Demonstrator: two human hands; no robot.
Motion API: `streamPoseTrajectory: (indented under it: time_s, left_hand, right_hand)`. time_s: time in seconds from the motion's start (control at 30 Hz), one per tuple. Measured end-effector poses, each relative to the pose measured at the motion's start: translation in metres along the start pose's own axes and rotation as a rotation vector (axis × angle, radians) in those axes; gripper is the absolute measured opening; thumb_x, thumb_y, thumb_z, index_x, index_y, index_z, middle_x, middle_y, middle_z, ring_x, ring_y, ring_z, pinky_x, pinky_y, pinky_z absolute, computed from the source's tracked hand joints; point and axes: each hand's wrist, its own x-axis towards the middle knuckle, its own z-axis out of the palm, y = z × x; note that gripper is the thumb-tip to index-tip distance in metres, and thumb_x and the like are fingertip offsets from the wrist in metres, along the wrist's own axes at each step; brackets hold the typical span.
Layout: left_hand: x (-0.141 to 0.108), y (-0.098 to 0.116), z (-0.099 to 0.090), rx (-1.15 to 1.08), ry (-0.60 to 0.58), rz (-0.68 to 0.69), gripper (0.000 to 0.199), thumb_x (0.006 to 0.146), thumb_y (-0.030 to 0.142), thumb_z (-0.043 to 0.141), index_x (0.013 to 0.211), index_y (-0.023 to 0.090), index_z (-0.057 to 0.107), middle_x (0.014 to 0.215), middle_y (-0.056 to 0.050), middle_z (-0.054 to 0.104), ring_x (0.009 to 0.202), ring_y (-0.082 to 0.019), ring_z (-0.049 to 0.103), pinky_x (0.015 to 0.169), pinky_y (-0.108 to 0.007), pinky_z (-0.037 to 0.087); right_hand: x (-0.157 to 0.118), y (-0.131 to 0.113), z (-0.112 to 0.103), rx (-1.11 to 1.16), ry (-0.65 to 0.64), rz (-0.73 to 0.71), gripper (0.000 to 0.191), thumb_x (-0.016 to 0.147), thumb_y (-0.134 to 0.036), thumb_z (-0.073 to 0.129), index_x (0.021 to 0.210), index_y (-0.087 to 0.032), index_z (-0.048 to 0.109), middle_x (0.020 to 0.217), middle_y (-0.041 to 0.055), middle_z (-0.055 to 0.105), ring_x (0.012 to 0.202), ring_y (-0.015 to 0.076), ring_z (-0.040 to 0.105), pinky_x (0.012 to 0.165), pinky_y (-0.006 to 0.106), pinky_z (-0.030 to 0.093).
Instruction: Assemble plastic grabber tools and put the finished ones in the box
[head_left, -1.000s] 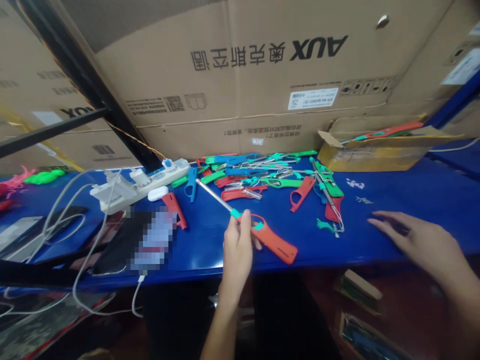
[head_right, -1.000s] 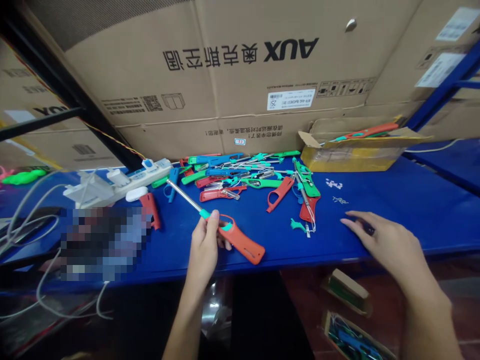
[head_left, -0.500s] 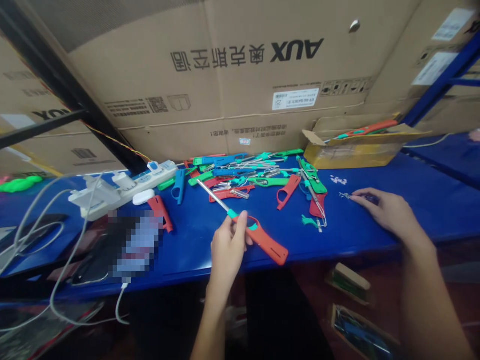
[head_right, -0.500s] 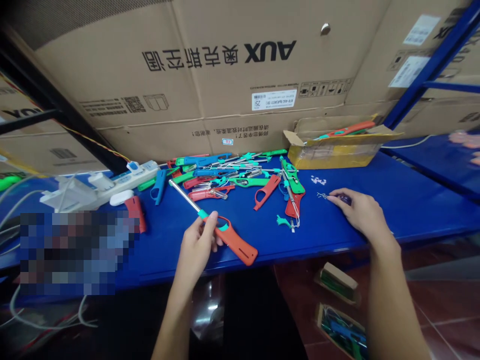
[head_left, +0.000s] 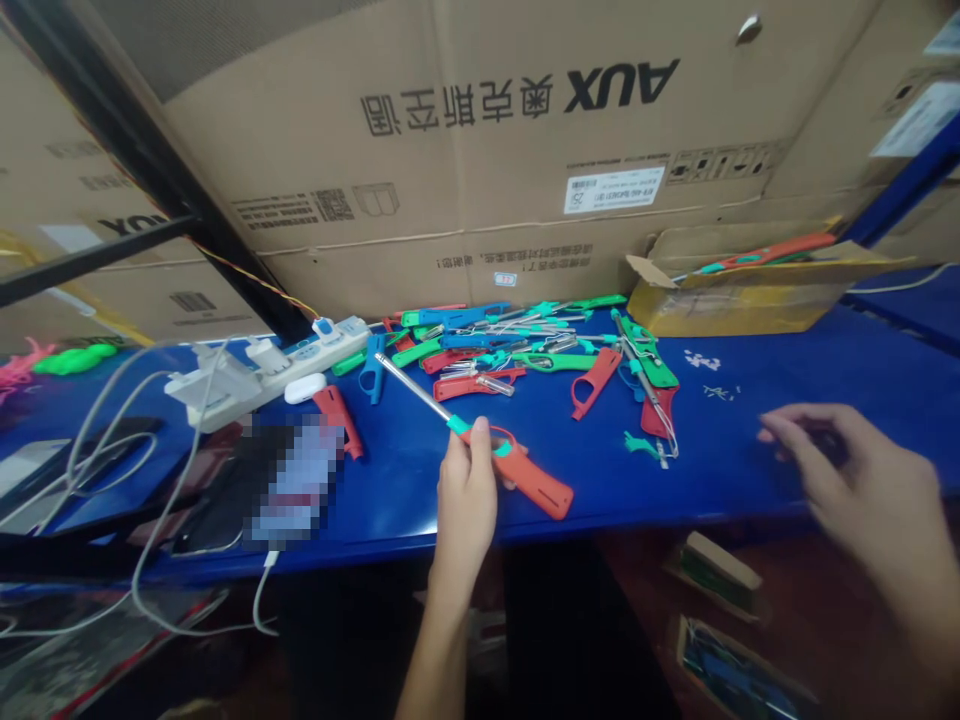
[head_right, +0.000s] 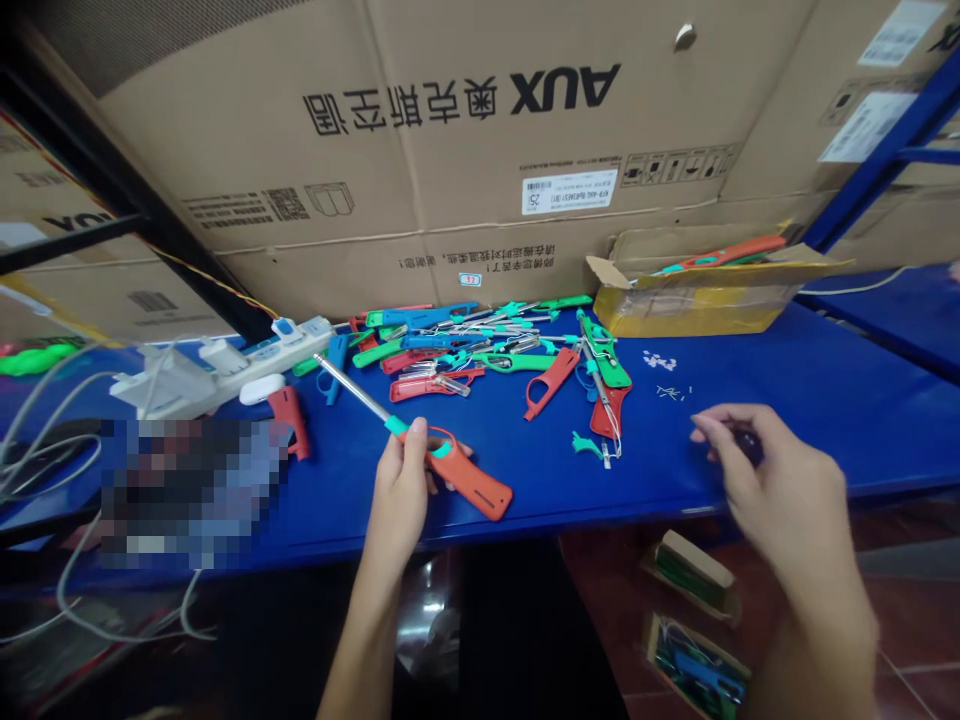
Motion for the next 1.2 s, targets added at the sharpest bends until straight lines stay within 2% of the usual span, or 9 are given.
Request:
streamPoseTrajectory:
  time_s: [0.07,0.13,0.23,0.3,0.43,0.63,0.93,1.07,1.2]
  left_hand:
    - [0.000,0.002,0.000,-0.048,-0.041,0.002,0.047,0.099,0.062,0.041,0.088,0.020,0.060,0.084,-0.004,0.077,0.063,-0.016,0.068,0.063,-0.027,0.048]
    - [0.000,0.002,0.000,-0.076,-0.056,-0.001,0.047,0.099,0.062,0.042,0.087,0.020,0.059,0.087,-0.005,0.078,0.062,-0.016,0.068,0.062,-0.027,0.047]
    - [0.001,0.002,0.000,-0.107,-0.032,0.000,0.045,0.099,0.061,0.041,0.088,0.020,0.055,0.084,-0.005,0.077,0.059,-0.015,0.066,0.060,-0.027,0.046]
    - [0.001,0.000,0.000,-0.125,-0.014,0.007,0.043,0.099,0.061,0.042,0.088,0.021,0.052,0.079,-0.003,0.077,0.057,-0.015,0.066,0.060,-0.027,0.046]
    - [0.001,-0.003,-0.001,-0.094,-0.022,0.001,0.043,0.099,0.062,0.043,0.087,0.022,0.050,0.069,-0.001,0.074,0.058,-0.016,0.066,0.062,-0.027,0.045]
    - [0.001,-0.004,-0.001,-0.096,-0.020,0.002,0.043,0.099,0.063,0.041,0.088,0.022,0.050,0.055,0.002,0.067,0.055,-0.018,0.066,0.061,-0.027,0.045]
    - [0.002,-0.001,0.001,-0.088,-0.023,0.031,0.041,0.100,0.060,0.040,0.087,0.022,0.051,0.045,0.007,0.054,0.047,-0.016,0.059,0.058,-0.027,0.045]
    - [0.001,-0.001,0.002,-0.013,0.002,0.018,0.041,0.099,0.059,0.042,0.081,0.023,0.050,0.047,0.005,0.057,0.049,-0.017,0.060,0.061,-0.027,0.044]
    - [-0.002,0.002,0.000,0.169,0.031,0.034,0.044,0.098,0.060,0.044,0.077,0.024,0.055,0.053,0.002,0.062,0.055,-0.020,0.062,0.063,-0.028,0.040]
  right_hand:
    - [-0.032,-0.029,0.000,0.139,-0.035,-0.019,0.033,0.084,-0.057,0.060,0.091,-0.026,0.069,0.080,0.0057,0.075,0.068,0.0243,0.071,0.060,0.032,0.051]
    - [-0.059,-0.057,0.007,0.262,-0.229,-0.109,0.030,0.087,-0.054,0.060,0.088,-0.026,0.071,0.082,0.0035,0.075,0.062,0.0201,0.069,0.056,0.029,0.051]
    - [-0.083,-0.087,0.026,0.395,-0.514,-0.252,0.024,0.097,-0.041,0.053,0.094,-0.027,0.072,0.083,0.0008,0.074,0.065,0.0160,0.068,0.063,0.026,0.053]
    - [-0.089,-0.097,0.034,0.418,-0.597,-0.271,0.024,0.099,-0.037,0.050,0.095,-0.027,0.071,0.073,-0.0011,0.070,0.065,0.0154,0.067,0.065,0.025,0.053]
    - [-0.089,-0.104,0.040,0.448,-0.598,-0.215,0.020,0.099,-0.037,0.053,0.103,-0.026,0.070,0.072,-0.0025,0.071,0.057,0.0136,0.063,0.060,0.023,0.052]
    - [-0.089,-0.105,0.048,0.405,-0.536,-0.337,0.022,0.102,-0.032,0.049,0.095,-0.026,0.068,0.098,0.0014,0.075,0.090,0.0179,0.071,0.080,0.027,0.053]
    - [-0.091,-0.109,0.052,0.242,-0.502,-0.446,0.023,0.104,-0.031,0.043,0.104,-0.026,0.065,0.102,0.0030,0.072,0.087,0.0181,0.071,0.076,0.028,0.053]
    - [-0.089,-0.112,0.052,0.257,-0.459,-0.461,0.022,0.104,-0.031,0.044,0.101,-0.026,0.064,0.101,0.0026,0.072,0.087,0.0169,0.071,0.076,0.027,0.054]
    - [-0.087,-0.108,0.053,0.234,-0.403,-0.512,0.021,0.103,-0.030,0.044,0.100,-0.025,0.064,0.113,0.0056,0.070,0.088,0.0173,0.073,0.072,0.027,0.055]
